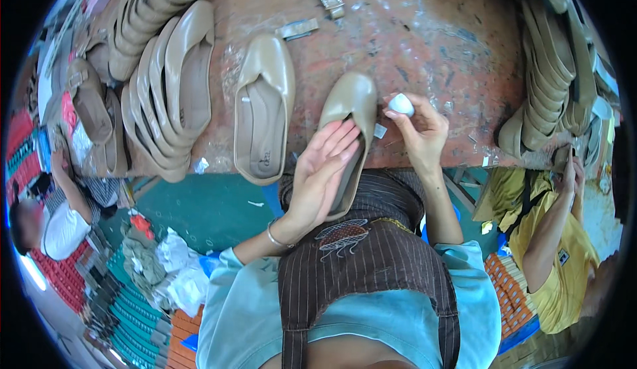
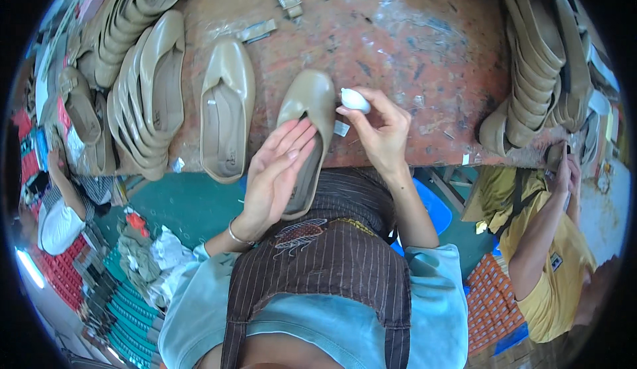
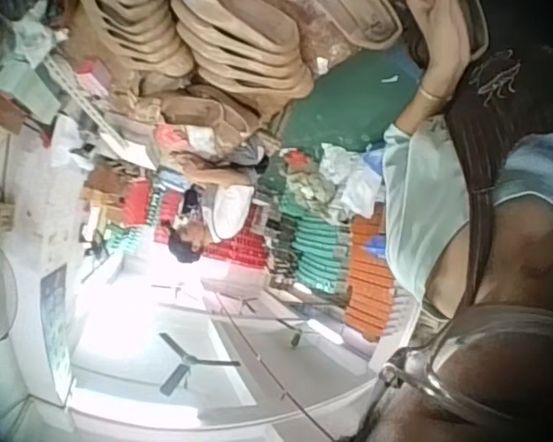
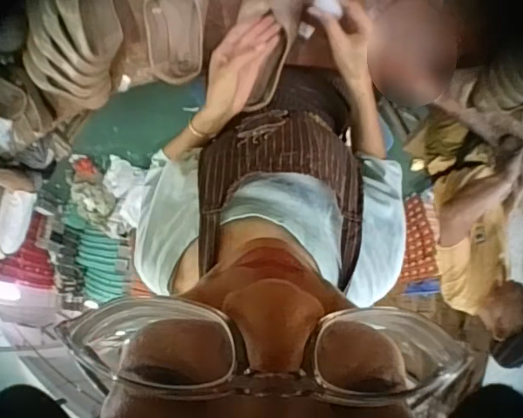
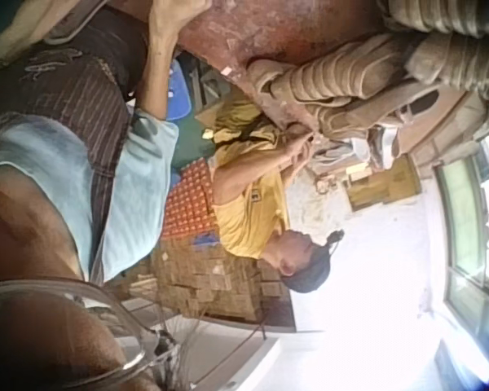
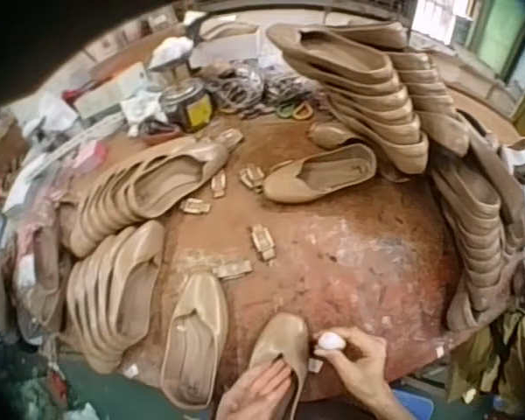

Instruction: Applying glue and attaching decorative buckles to leather flat shoes on an assembly line.

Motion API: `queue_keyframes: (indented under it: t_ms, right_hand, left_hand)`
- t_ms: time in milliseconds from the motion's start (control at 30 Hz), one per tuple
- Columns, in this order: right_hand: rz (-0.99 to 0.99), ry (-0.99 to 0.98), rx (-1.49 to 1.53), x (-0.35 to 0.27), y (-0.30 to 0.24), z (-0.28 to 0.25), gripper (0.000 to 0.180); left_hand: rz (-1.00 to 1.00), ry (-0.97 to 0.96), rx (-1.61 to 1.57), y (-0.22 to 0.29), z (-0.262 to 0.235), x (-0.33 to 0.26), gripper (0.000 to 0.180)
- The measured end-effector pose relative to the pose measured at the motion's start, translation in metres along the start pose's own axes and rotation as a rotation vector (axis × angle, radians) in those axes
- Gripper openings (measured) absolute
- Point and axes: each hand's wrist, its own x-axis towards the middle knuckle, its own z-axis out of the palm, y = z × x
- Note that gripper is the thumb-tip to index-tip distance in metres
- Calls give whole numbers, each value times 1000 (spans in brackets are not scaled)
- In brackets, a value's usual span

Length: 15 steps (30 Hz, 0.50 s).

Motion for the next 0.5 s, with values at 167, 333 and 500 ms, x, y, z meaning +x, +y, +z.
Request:
queue_keyframes:
  t_ms: [167, 333, 500]
  right_hand:
    - [-96, -61, -132, -2, -9, 2, 24]
    - [-30, -26, -36, -6, -6, 11, 19]
    - [-44, -75, -30, 5, -7, 26, 20]
  left_hand:
    - [-66, 51, -468, -15, 4, 23, 47]
    - [-99, -120, -824, -33, -20, 55, 16]
    - [-277, -84, -940, -12, -16, 57, 19]
